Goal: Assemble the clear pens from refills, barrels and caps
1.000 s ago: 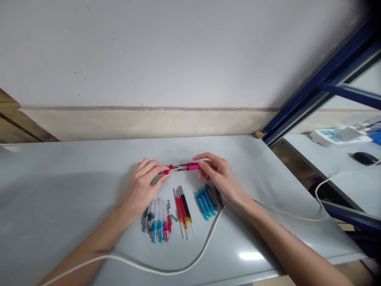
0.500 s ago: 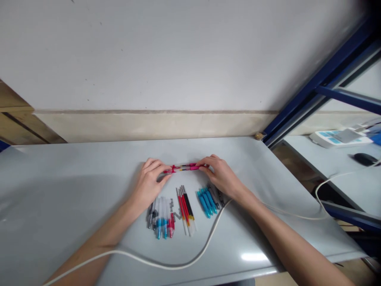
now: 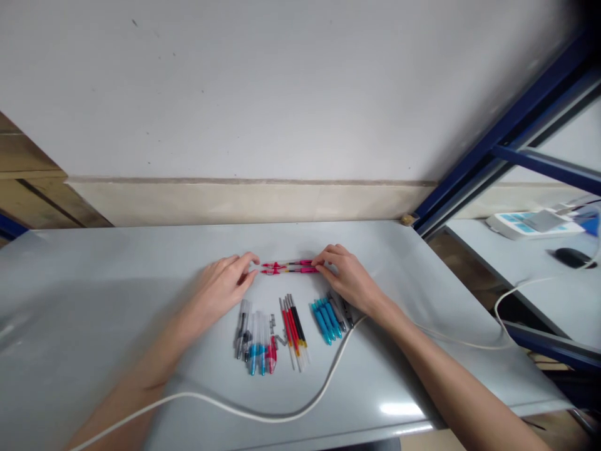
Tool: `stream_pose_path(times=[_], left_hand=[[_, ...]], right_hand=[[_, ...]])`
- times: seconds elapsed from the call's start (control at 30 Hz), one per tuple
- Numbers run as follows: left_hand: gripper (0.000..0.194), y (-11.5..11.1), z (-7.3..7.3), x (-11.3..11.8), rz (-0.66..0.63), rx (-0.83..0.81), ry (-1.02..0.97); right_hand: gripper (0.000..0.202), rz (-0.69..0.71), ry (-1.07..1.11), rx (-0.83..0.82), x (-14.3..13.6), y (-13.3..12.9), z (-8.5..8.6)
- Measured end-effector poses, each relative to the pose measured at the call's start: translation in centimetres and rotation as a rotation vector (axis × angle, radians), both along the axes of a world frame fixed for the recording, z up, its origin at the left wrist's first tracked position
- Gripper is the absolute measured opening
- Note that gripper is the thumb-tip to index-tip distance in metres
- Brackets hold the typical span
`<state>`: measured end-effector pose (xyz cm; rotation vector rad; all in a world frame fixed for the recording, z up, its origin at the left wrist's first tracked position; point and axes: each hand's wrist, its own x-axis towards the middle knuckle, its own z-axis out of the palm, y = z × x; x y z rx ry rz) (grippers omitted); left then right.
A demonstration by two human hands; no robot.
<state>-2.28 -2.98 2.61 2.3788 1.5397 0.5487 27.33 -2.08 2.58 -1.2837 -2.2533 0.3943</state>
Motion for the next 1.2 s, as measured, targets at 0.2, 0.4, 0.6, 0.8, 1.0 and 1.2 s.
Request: stream_pose_path(times=[0.2,0.4,0.6,0.8,1.0,1.2], left_hand=[[0.031,-0.4,2.6,-1.6,-0.034,-0.452,0.01],[0.032,-0.8,2.6,-1.8,-0.097,-0.766,0.004],[0.031,-0.5,1.4,-1.5,-0.083,-0.672,0.033],[0.024,-0.3,1.0,-0.7,0.045,-0.267,0.275],[0.019,-0.7,0.5,1.1,0.082,-0.04,0.38],[0.017,-0.9,-0.6,2.3,0.126,0.045,0.177]], right_hand=[[0.018,0.045,-0.001,0.015,-1.3,-1.0,0.0],[0.009,0.191,-0.041,-0.017,-3.4,-2.9,0.1],[0.012,0.22,-0.117,-0.028,-4.0,-3.5,0.0],[0.012,0.166,-0.143,-0.018,-3.9,-3.4,-0.1],[0.017,0.049,-0.143,0.022,-4.4,-3.5,-0.2],[0.021,-0.01,-0.236,0.025,-4.8,-3.3,-0.8]])
